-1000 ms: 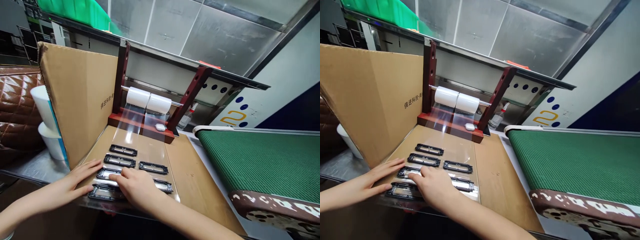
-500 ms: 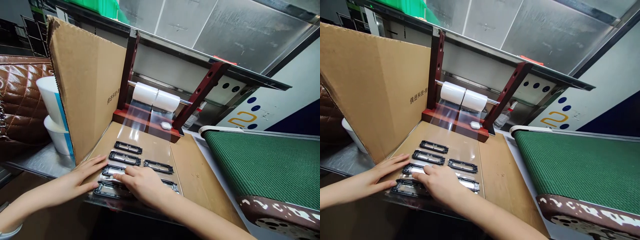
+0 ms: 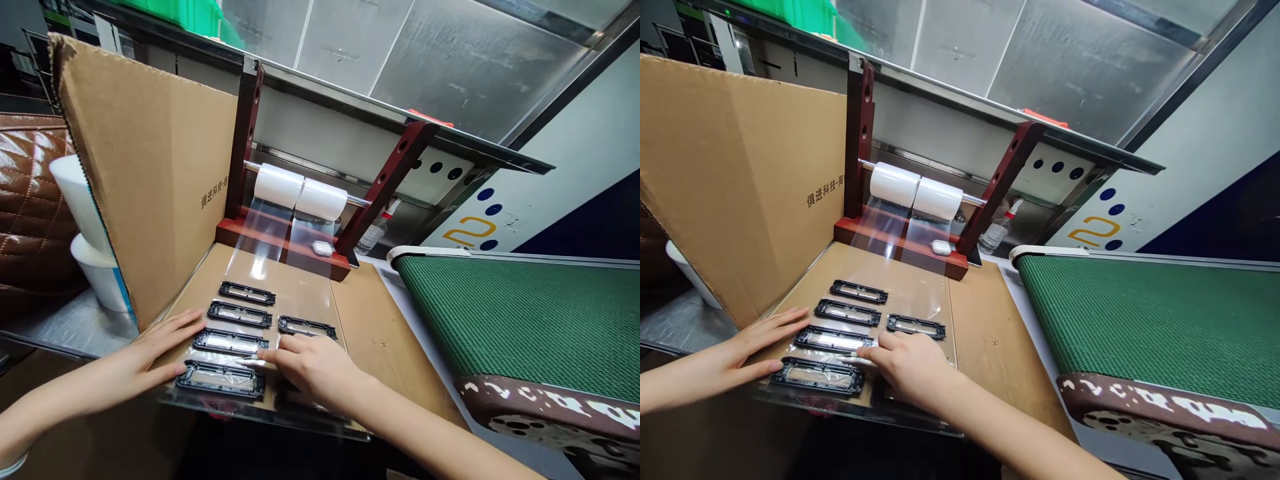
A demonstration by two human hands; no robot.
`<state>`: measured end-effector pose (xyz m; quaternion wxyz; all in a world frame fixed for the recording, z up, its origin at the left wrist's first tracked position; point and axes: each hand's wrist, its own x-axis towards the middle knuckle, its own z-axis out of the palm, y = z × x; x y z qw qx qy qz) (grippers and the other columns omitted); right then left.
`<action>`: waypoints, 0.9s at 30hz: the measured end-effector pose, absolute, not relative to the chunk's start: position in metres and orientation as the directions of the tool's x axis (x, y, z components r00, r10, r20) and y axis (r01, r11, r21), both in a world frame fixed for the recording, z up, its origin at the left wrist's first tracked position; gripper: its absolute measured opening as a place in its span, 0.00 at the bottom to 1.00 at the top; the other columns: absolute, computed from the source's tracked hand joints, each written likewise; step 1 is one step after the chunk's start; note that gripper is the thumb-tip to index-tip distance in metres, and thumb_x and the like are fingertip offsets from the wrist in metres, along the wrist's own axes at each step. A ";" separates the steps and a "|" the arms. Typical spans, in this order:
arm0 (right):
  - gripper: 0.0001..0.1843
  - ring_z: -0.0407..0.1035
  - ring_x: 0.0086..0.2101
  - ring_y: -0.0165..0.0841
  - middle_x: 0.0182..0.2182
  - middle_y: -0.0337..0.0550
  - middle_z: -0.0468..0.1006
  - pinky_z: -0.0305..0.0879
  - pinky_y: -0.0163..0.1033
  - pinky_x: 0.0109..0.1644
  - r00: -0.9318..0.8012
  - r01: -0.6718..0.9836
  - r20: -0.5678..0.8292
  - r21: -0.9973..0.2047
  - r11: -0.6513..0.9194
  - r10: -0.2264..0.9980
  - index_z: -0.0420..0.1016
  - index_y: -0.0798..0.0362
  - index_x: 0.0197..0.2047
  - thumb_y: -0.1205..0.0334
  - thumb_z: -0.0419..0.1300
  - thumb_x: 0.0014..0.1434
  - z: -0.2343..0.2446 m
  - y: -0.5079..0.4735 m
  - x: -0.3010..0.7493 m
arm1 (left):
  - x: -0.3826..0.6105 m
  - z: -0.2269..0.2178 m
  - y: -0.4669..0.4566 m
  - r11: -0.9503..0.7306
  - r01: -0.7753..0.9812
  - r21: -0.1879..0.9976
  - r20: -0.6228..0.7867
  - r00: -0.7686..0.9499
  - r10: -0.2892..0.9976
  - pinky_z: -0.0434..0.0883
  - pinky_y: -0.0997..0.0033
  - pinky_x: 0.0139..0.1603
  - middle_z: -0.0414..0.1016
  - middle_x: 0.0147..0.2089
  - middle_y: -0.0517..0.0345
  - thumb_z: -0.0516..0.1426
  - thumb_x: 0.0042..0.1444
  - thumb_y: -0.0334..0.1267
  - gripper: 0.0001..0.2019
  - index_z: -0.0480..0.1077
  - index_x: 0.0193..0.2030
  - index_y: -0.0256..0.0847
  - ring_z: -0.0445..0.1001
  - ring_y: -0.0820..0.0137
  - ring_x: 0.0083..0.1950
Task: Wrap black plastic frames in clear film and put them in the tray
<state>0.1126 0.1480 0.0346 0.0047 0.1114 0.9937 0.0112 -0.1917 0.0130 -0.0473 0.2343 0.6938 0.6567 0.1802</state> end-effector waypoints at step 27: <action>0.17 0.72 0.34 0.34 0.36 0.41 0.76 0.62 0.35 0.29 -0.957 0.276 0.102 0.043 0.960 0.271 0.70 0.43 0.56 0.62 0.50 0.65 0.022 0.162 0.027 | -0.181 -0.029 0.053 0.053 0.810 0.583 -0.077 -0.010 0.997 0.44 0.55 0.70 0.45 0.74 0.56 0.45 0.61 0.48 0.29 0.51 0.67 0.42 0.44 0.63 0.73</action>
